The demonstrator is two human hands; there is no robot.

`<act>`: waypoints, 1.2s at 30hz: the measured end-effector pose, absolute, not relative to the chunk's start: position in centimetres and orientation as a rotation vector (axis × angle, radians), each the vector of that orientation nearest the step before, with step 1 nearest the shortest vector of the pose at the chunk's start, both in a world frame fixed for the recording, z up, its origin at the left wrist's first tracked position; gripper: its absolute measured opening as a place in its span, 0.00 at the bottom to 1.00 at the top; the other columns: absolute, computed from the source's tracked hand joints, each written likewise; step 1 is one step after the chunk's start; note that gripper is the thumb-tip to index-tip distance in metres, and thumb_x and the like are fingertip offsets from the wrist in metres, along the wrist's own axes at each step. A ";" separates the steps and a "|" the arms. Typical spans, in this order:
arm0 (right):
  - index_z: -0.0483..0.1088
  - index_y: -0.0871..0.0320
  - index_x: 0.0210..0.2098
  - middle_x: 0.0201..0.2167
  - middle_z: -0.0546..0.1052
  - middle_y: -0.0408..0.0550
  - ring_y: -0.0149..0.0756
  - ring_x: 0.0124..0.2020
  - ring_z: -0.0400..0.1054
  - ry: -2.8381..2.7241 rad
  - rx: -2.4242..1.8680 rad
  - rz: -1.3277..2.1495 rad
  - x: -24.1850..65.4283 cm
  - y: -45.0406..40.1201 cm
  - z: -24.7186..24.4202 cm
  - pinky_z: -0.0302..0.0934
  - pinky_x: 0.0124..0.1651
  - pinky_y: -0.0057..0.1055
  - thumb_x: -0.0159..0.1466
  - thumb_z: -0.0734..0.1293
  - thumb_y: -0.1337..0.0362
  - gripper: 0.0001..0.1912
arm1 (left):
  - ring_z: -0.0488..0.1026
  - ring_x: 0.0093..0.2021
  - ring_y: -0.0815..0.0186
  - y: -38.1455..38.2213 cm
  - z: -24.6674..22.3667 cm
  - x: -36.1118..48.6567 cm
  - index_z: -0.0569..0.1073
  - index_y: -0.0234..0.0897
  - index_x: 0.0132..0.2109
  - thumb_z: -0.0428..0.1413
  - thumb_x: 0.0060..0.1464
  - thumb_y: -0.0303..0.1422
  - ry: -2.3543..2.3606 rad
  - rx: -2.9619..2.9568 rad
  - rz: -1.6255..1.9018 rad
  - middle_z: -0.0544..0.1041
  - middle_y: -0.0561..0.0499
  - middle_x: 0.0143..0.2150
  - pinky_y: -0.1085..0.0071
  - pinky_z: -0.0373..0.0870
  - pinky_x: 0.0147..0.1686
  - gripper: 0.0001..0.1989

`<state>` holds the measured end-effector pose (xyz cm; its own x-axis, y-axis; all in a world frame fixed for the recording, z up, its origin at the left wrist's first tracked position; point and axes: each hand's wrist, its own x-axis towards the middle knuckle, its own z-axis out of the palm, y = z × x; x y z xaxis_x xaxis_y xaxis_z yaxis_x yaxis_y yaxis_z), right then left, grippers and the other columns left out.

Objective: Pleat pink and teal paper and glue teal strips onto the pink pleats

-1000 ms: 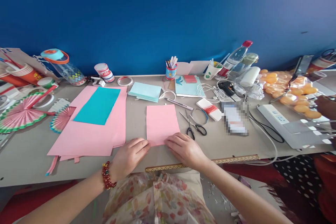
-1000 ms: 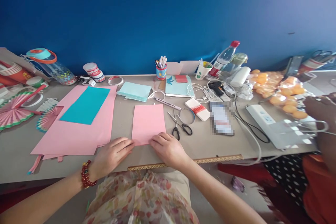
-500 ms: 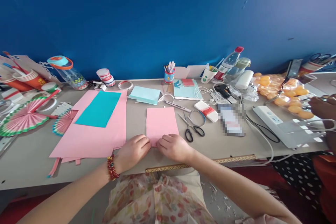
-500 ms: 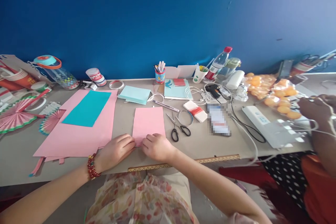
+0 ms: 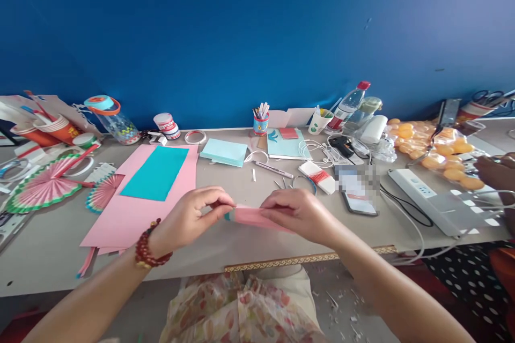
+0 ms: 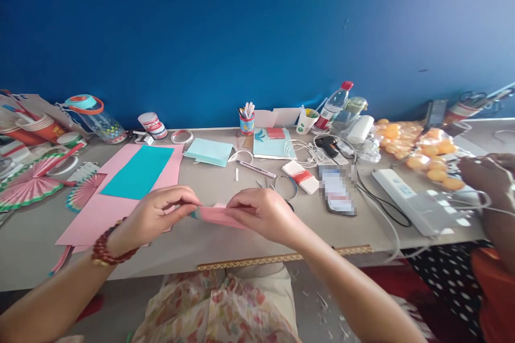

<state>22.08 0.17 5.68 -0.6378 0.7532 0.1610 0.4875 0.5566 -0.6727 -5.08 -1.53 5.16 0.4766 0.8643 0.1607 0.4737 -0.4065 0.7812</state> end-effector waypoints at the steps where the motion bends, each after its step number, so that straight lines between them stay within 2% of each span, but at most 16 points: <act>1: 0.75 0.55 0.34 0.28 0.77 0.42 0.30 0.28 0.68 -2.342 -1.036 0.970 22.4 0.2 7.0 0.58 0.29 0.25 0.69 0.63 0.57 0.13 | 0.73 0.33 0.69 -1.4 6.4 -5.2 0.75 0.39 0.40 0.52 0.64 0.37 1.084 1.949 0.709 0.76 0.52 0.35 0.74 0.70 0.32 0.10; 2: 0.76 0.55 0.33 0.25 0.75 0.41 0.29 0.26 0.66 -2.345 -1.052 1.082 22.6 0.4 8.1 0.55 0.26 0.25 0.68 0.64 0.55 0.13 | 0.73 0.32 0.69 -1.1 7.4 -5.2 0.75 0.39 0.38 0.53 0.62 0.38 1.072 1.870 0.678 0.76 0.53 0.33 0.75 0.70 0.30 0.09; 5: 0.76 0.55 0.34 0.25 0.74 0.40 0.28 0.26 0.64 -2.301 -1.138 1.200 23.2 1.6 9.2 0.54 0.25 0.24 0.65 0.65 0.53 0.13 | 0.73 0.30 0.69 0.4 8.1 -5.3 0.75 0.38 0.37 0.55 0.60 0.39 1.046 1.736 0.641 0.76 0.54 0.29 0.74 0.71 0.30 0.10; 10: 0.75 0.57 0.33 0.27 0.74 0.39 0.28 0.27 0.65 -2.319 -1.233 1.267 22.7 4.7 4.0 0.54 0.28 0.24 0.62 0.66 0.57 0.10 | 0.75 0.30 0.67 3.5 2.5 -5.0 0.75 0.35 0.39 0.57 0.56 0.41 1.088 1.665 0.489 0.77 0.52 0.30 0.71 0.72 0.33 0.12; 13: 0.75 0.56 0.31 0.28 0.76 0.40 0.30 0.30 0.67 -2.348 -1.386 1.157 21.9 5.4 -0.3 0.55 0.31 0.25 0.59 0.67 0.63 0.05 | 0.75 0.32 0.65 4.1 -1.3 -5.0 0.75 0.36 0.38 0.56 0.56 0.41 1.160 1.821 0.408 0.78 0.52 0.31 0.71 0.69 0.34 0.12; 17: 0.75 0.56 0.32 0.32 0.77 0.43 0.33 0.34 0.68 -2.420 -1.361 0.879 21.5 5.0 -3.4 0.55 0.35 0.26 0.60 0.67 0.65 0.04 | 0.74 0.34 0.64 3.6 -3.5 -5.2 0.75 0.39 0.37 0.54 0.59 0.38 1.242 2.093 0.412 0.79 0.51 0.35 0.71 0.66 0.34 0.09; 26: 0.74 0.57 0.34 0.33 0.76 0.46 0.35 0.37 0.67 -2.574 -1.178 0.571 22.3 5.4 -4.5 0.57 0.38 0.28 0.63 0.66 0.69 0.05 | 0.71 0.31 0.68 2.6 -4.5 -5.0 0.70 0.38 0.36 0.51 0.61 0.30 1.394 2.332 0.426 0.73 0.52 0.39 0.71 0.63 0.31 0.05; 31: 0.75 0.57 0.39 0.36 0.76 0.48 0.37 0.40 0.67 -2.634 -1.003 0.351 23.0 4.9 -5.9 0.59 0.42 0.31 0.68 0.62 0.68 0.09 | 0.72 0.39 0.64 1.8 -5.3 -5.1 0.69 0.38 0.39 0.48 0.64 0.28 1.318 2.487 0.421 0.73 0.51 0.40 0.69 0.65 0.37 0.06; 36: 0.75 0.56 0.42 0.38 0.76 0.50 0.37 0.39 0.66 -2.655 -0.939 0.059 23.6 4.1 -6.6 0.59 0.39 0.31 0.69 0.58 0.71 0.13 | 0.71 0.41 0.63 1.0 -5.7 -5.3 0.70 0.36 0.39 0.46 0.66 0.28 1.288 2.643 0.403 0.73 0.48 0.40 0.68 0.67 0.39 0.09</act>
